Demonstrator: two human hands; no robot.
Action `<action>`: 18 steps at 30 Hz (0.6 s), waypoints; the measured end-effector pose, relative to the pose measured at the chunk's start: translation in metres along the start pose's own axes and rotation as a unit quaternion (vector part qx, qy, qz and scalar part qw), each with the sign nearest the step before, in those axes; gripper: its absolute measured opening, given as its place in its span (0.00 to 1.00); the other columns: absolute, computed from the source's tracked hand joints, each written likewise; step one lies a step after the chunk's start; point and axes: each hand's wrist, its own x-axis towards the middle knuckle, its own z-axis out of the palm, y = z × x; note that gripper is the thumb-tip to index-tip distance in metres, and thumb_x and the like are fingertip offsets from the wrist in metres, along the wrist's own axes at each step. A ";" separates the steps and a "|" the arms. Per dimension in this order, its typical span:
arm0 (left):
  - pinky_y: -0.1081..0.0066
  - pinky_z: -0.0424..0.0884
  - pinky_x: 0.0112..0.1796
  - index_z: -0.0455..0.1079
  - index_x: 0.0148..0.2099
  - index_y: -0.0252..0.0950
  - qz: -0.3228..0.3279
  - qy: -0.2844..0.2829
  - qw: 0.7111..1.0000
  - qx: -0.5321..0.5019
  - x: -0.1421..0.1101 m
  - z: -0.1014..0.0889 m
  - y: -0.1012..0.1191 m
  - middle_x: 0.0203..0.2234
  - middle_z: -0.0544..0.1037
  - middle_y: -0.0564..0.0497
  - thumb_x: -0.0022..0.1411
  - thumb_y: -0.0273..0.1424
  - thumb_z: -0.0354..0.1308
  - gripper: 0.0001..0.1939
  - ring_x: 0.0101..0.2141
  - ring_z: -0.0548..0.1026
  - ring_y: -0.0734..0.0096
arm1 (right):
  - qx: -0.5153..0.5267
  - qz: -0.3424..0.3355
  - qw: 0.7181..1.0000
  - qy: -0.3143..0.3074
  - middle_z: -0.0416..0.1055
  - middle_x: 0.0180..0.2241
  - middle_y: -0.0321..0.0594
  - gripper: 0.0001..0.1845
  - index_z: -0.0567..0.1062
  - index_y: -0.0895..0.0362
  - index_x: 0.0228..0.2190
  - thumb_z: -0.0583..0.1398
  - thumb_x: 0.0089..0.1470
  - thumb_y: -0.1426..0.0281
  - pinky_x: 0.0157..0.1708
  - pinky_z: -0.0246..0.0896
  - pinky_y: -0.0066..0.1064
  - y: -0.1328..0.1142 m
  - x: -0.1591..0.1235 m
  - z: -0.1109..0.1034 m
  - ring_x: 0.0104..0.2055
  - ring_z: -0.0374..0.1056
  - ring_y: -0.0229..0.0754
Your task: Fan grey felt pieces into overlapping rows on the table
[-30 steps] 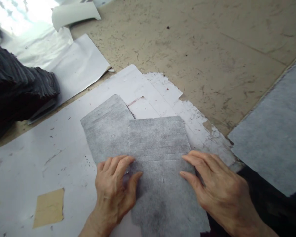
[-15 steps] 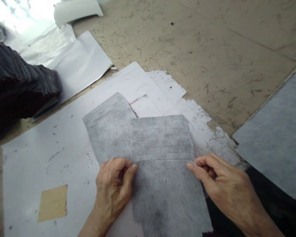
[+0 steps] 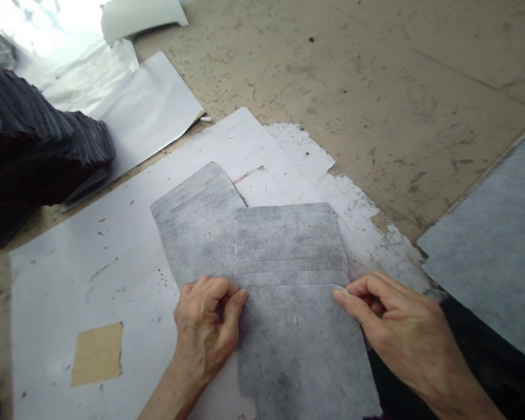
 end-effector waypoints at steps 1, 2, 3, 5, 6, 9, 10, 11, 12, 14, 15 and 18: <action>0.68 0.58 0.28 0.65 0.24 0.37 0.003 0.001 1.000 0.003 0.000 0.000 0.000 0.17 0.68 0.57 0.57 0.30 0.54 0.10 0.21 0.65 0.74 | -0.002 0.001 1.000 0.000 0.63 0.16 0.31 0.16 0.65 0.54 0.17 0.55 0.52 0.61 0.19 0.54 0.27 0.000 0.000 0.000 0.18 0.60 0.33; 0.68 0.58 0.28 0.65 0.24 0.37 0.006 0.002 1.000 0.005 0.000 0.001 0.000 0.17 0.68 0.57 0.58 0.30 0.53 0.10 0.21 0.65 0.74 | -0.004 0.001 1.000 0.000 0.63 0.17 0.31 0.16 0.65 0.54 0.17 0.55 0.52 0.62 0.19 0.54 0.27 0.000 0.000 0.001 0.18 0.60 0.33; 0.68 0.58 0.28 0.64 0.24 0.37 0.008 0.003 1.000 0.008 0.000 0.001 0.000 0.17 0.68 0.57 0.58 0.30 0.53 0.10 0.21 0.65 0.74 | -0.008 -0.001 1.000 0.001 0.63 0.17 0.31 0.15 0.65 0.54 0.17 0.55 0.52 0.62 0.19 0.54 0.27 0.000 0.000 0.001 0.18 0.60 0.34; 0.67 0.59 0.28 0.63 0.23 0.37 0.016 0.004 1.000 0.023 -0.001 0.002 0.000 0.17 0.68 0.56 0.58 0.31 0.53 0.11 0.21 0.65 0.73 | -0.020 -0.004 1.000 0.002 0.63 0.17 0.32 0.15 0.64 0.54 0.18 0.55 0.52 0.63 0.19 0.54 0.28 -0.001 -0.003 0.002 0.19 0.61 0.35; 0.67 0.59 0.27 0.63 0.23 0.37 0.016 0.005 0.999 0.034 -0.002 0.003 -0.001 0.17 0.67 0.56 0.57 0.32 0.53 0.11 0.21 0.65 0.73 | -0.030 -0.001 1.000 0.006 0.64 0.18 0.32 0.14 0.64 0.54 0.18 0.55 0.52 0.64 0.20 0.55 0.28 -0.002 -0.004 0.002 0.20 0.62 0.36; 0.67 0.63 0.26 0.65 0.28 0.39 -0.009 0.020 0.998 0.059 -0.004 0.005 -0.004 0.19 0.69 0.55 0.55 0.37 0.55 0.09 0.22 0.67 0.71 | -0.068 0.012 0.997 0.041 0.66 0.23 0.35 0.08 0.65 0.54 0.24 0.56 0.51 0.65 0.23 0.60 0.30 -0.004 -0.009 0.002 0.26 0.65 0.39; 0.68 0.64 0.25 0.66 0.32 0.39 -0.025 0.028 0.998 0.059 -0.005 0.005 -0.005 0.22 0.71 0.54 0.54 0.40 0.55 0.09 0.24 0.69 0.70 | -0.080 0.013 0.995 0.055 0.68 0.26 0.37 0.07 0.65 0.55 0.27 0.56 0.50 0.64 0.26 0.61 0.31 -0.005 -0.010 0.003 0.28 0.66 0.40; 0.69 0.66 0.24 0.66 0.36 0.40 -0.045 0.035 0.997 0.057 -0.005 0.006 -0.005 0.25 0.72 0.53 0.54 0.41 0.55 0.12 0.26 0.70 0.69 | -0.089 0.013 0.993 0.070 0.68 0.28 0.38 0.08 0.65 0.56 0.30 0.56 0.50 0.64 0.27 0.63 0.32 -0.007 -0.011 0.003 0.30 0.67 0.41; 0.71 0.66 0.23 0.66 0.40 0.40 -0.065 0.037 0.996 0.053 -0.006 0.006 -0.005 0.27 0.72 0.52 0.53 0.43 0.55 0.15 0.27 0.71 0.68 | -0.094 0.012 0.992 0.082 0.69 0.30 0.39 0.10 0.65 0.56 0.33 0.56 0.50 0.63 0.29 0.64 0.32 -0.008 -0.011 0.004 0.32 0.67 0.42; 0.72 0.67 0.21 0.65 0.43 0.41 -0.110 0.028 0.992 0.048 -0.006 0.005 -0.003 0.30 0.72 0.51 0.52 0.47 0.54 0.20 0.25 0.70 0.70 | -0.097 0.015 0.990 0.099 0.69 0.31 0.41 0.13 0.64 0.57 0.36 0.55 0.51 0.62 0.29 0.65 0.32 -0.009 -0.011 0.005 0.33 0.68 0.42; 0.72 0.67 0.21 0.66 0.43 0.41 -0.131 0.022 0.990 0.046 -0.006 0.005 -0.002 0.29 0.72 0.51 0.52 0.48 0.54 0.21 0.24 0.70 0.70 | -0.098 0.017 0.989 0.107 0.69 0.31 0.41 0.13 0.64 0.57 0.37 0.55 0.51 0.61 0.28 0.65 0.32 -0.009 -0.010 0.006 0.32 0.68 0.42; 0.71 0.68 0.23 0.66 0.43 0.41 -0.193 0.015 0.980 0.044 -0.003 0.006 0.003 0.28 0.72 0.52 0.49 0.52 0.54 0.25 0.23 0.70 0.70 | -0.107 0.021 0.986 0.127 0.69 0.29 0.41 0.12 0.64 0.57 0.37 0.53 0.53 0.62 0.26 0.64 0.31 -0.011 -0.008 0.011 0.30 0.68 0.41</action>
